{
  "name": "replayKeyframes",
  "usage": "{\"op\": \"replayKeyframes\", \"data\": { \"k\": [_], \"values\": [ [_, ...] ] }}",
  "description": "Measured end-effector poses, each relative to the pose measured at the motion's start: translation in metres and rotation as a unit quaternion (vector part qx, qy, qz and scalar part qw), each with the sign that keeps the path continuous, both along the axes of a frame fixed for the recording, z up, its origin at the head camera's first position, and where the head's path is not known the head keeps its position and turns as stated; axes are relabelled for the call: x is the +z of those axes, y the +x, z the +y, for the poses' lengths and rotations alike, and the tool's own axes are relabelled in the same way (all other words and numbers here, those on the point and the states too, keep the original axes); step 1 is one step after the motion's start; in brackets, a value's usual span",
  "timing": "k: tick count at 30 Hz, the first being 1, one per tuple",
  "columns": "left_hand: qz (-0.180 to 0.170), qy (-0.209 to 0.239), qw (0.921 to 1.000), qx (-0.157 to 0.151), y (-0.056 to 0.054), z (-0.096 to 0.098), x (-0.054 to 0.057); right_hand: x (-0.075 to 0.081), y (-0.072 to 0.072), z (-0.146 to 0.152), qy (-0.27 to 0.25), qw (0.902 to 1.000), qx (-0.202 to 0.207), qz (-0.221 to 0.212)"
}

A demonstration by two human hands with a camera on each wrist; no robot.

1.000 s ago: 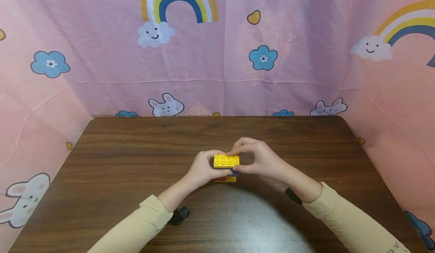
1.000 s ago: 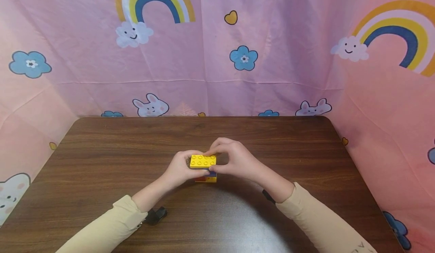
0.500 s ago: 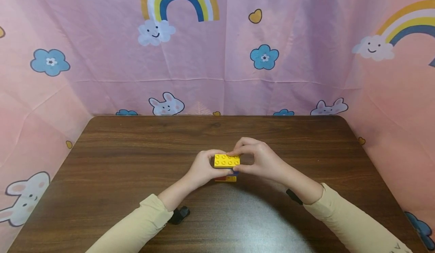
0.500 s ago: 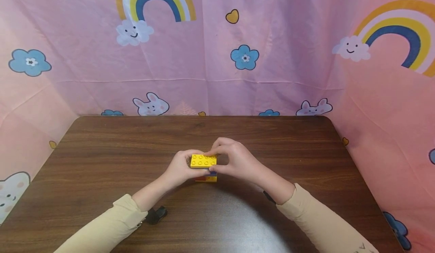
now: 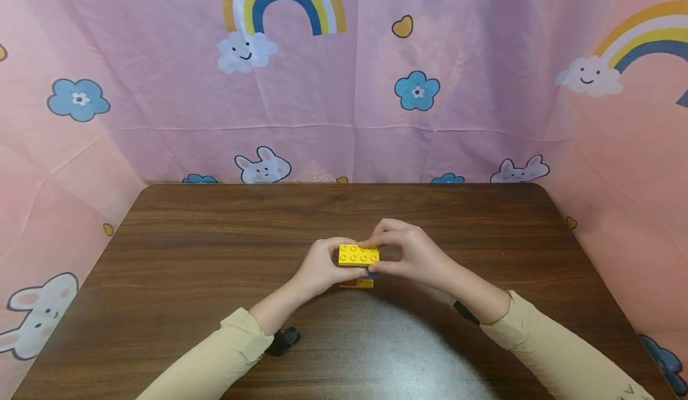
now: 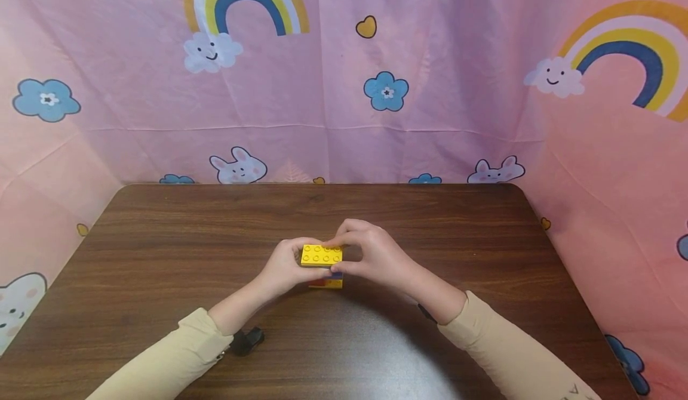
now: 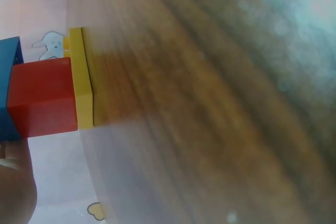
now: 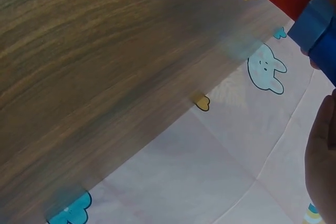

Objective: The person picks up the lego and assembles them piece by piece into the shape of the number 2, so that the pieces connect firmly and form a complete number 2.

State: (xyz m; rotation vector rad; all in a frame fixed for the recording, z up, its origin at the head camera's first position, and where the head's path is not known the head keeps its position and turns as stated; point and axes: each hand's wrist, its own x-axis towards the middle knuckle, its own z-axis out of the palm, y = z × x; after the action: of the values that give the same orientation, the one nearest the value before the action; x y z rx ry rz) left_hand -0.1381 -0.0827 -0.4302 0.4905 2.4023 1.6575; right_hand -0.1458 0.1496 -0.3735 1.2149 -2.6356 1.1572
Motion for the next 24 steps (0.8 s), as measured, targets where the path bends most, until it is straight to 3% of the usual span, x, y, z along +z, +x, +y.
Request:
{"op": "replayKeyframes", "data": {
  "k": [8,24],
  "values": [
    [-0.004,0.006,1.0,0.006,0.0008,-0.0005,-0.0001,0.0033,-0.0007,-0.0021,0.004,0.9999,0.007,0.012],
    [-0.007,0.005,1.0,0.002,0.0013,-0.0014,0.0009,0.0055,-0.0005,-0.0029,0.005,0.9998,-0.005,-0.017]
  ]
}}
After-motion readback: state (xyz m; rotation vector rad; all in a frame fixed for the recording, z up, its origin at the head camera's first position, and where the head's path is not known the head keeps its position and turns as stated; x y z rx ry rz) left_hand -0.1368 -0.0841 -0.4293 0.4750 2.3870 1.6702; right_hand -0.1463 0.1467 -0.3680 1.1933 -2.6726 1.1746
